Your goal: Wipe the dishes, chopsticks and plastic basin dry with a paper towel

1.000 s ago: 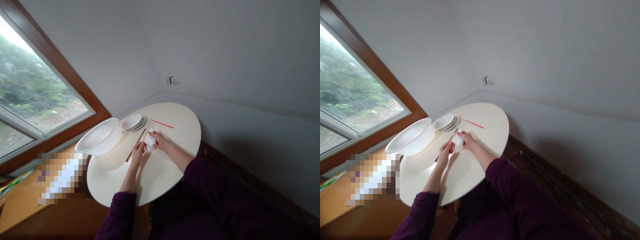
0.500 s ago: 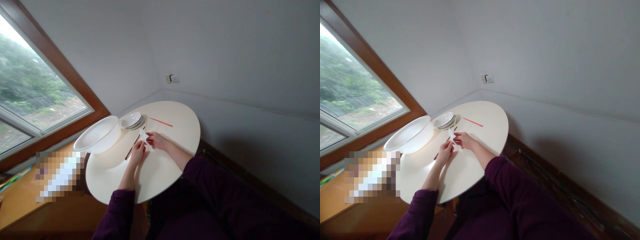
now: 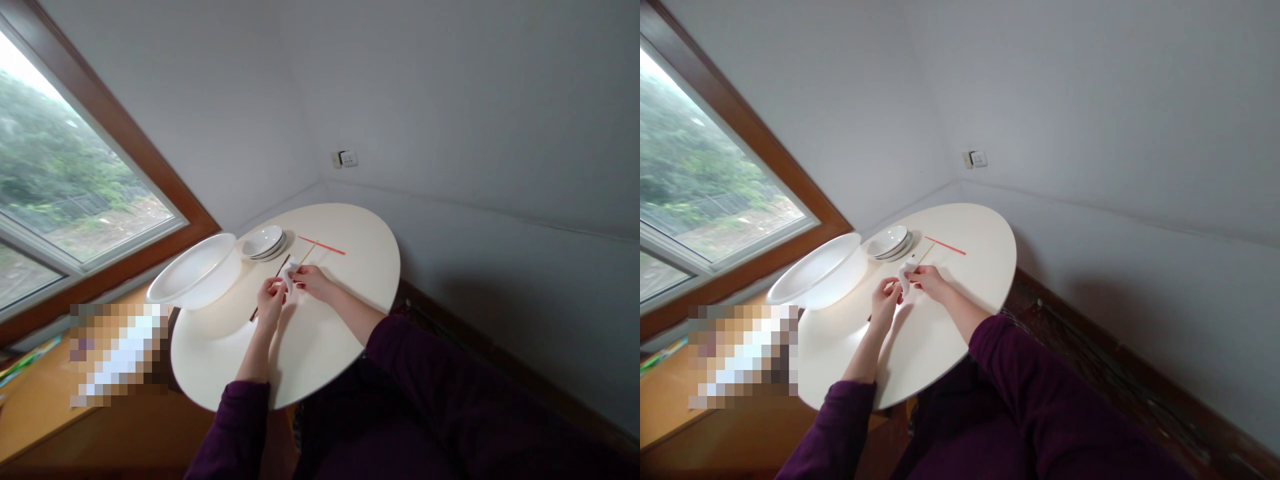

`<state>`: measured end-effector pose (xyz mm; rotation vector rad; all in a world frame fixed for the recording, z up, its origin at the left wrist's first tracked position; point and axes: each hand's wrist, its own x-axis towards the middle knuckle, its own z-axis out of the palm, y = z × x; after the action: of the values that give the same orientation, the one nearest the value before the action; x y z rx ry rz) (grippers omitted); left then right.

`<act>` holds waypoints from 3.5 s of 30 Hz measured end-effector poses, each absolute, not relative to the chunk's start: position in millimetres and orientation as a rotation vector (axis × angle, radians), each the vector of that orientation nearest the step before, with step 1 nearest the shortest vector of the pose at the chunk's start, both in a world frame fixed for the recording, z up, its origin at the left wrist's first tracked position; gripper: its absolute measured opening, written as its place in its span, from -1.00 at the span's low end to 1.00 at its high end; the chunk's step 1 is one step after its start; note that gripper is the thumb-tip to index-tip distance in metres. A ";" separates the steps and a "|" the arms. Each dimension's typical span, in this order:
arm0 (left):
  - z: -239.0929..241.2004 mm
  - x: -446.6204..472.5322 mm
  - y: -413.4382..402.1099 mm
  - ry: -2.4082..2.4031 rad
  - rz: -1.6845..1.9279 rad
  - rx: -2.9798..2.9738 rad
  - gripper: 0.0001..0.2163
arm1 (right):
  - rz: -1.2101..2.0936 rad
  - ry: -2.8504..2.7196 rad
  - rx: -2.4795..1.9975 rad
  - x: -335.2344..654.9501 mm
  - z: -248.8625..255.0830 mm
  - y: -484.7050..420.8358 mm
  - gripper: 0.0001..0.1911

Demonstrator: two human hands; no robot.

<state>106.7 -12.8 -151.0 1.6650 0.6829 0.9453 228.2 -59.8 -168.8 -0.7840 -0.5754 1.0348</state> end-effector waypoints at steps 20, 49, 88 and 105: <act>-141.3 91.0 20.6 0.645 1.366 1.043 -0.71 | 0.946 -0.279 -0.670 239.1 -175.5 -46.8 -0.71; -148.6 98.9 9.1 0.647 1.264 1.616 -0.81 | 0.934 -0.595 -0.958 228.6 -174.3 -55.0 -0.78; -146.4 100.4 -2.6 0.566 0.969 1.932 -0.90 | 1.023 -0.594 -0.702 227.1 -169.4 -59.1 -0.69; -141.2 90.2 11.0 0.677 0.973 1.811 -0.79 | 0.816 -0.280 -0.671 250.1 -172.0 -51.5 -0.82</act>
<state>90.2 11.0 -141.2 1.8113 0.6773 0.9732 250.1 -51.5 -172.0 -0.6712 -0.2802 0.8164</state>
